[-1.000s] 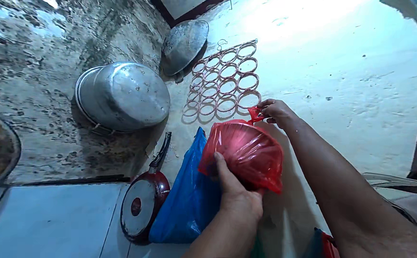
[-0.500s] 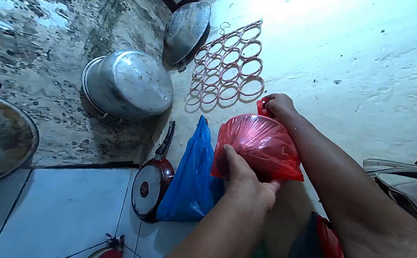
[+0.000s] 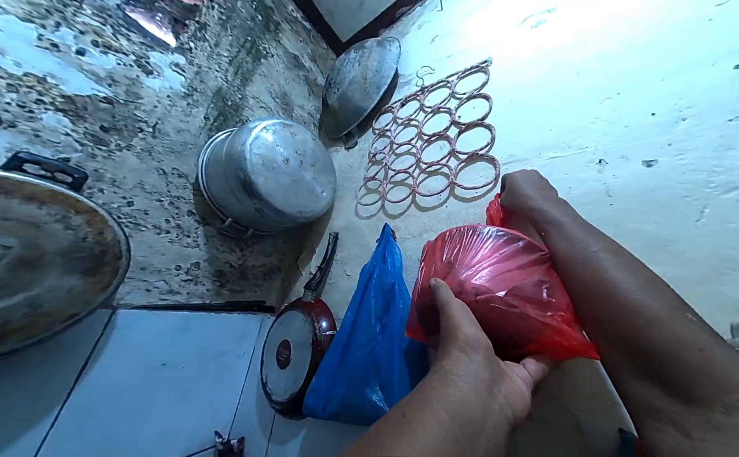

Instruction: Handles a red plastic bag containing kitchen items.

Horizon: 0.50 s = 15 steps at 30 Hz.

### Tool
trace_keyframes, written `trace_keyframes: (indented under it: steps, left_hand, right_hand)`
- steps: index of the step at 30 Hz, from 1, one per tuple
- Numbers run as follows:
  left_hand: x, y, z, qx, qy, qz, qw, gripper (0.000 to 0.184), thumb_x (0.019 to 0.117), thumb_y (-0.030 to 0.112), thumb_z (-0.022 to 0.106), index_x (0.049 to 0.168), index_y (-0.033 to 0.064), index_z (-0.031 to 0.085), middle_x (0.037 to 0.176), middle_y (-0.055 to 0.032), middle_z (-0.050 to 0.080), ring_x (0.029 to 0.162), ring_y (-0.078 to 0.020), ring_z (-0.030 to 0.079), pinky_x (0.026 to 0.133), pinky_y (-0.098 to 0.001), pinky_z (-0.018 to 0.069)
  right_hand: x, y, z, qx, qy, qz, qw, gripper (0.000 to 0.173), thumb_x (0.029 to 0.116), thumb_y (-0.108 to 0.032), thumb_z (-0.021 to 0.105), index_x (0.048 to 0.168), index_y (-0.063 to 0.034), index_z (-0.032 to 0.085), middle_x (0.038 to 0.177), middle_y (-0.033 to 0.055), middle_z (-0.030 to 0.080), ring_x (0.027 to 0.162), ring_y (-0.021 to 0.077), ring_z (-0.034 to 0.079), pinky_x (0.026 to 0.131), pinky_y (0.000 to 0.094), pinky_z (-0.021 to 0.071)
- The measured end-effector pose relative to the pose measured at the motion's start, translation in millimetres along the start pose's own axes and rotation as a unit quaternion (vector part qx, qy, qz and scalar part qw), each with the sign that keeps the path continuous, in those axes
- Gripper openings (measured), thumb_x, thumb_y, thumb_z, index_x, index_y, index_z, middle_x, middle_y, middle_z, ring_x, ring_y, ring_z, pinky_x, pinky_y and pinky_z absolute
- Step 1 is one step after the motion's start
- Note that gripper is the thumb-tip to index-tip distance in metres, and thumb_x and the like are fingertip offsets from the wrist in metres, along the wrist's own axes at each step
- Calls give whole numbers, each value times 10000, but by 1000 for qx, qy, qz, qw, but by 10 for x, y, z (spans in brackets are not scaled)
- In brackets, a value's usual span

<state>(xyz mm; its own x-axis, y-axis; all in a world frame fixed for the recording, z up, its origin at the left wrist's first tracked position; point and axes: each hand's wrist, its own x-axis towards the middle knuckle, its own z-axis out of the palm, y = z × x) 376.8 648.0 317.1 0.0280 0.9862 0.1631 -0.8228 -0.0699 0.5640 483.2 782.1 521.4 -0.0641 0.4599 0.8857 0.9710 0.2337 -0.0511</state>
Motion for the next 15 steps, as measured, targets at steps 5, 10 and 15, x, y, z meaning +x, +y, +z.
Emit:
trace_keyframes:
  steps: [5,10,15]
  left_hand:
    - [2,-22,-100,-2,-7,-18,1000,888,910,849,170,1574,261,211,1581,-198,313,1381,-449,441,919,-608,531]
    - [30,-40,-322,15,-24,-38,999,911,901,857,130,1563,246,263,1527,-219,392,1312,-458,510,881,-606,548]
    - [-51,-203,-554,20,-109,-47,993,951,892,858,88,1612,243,176,1617,-200,291,1409,-432,425,1015,-615,480]
  right_hand:
    - [53,-71,-13,85,30,39,995,283,912,-38,670,1185,35,673,1192,318,664,1164,510,624,899,700,486]
    - [28,-212,-31,81,-19,53,995,295,1019,-198,581,1019,69,709,1146,289,683,1129,454,639,918,661,467]
    - [-116,-182,163,-42,-57,-88,994,256,969,-87,637,876,150,659,1016,376,660,1033,561,630,830,747,456]
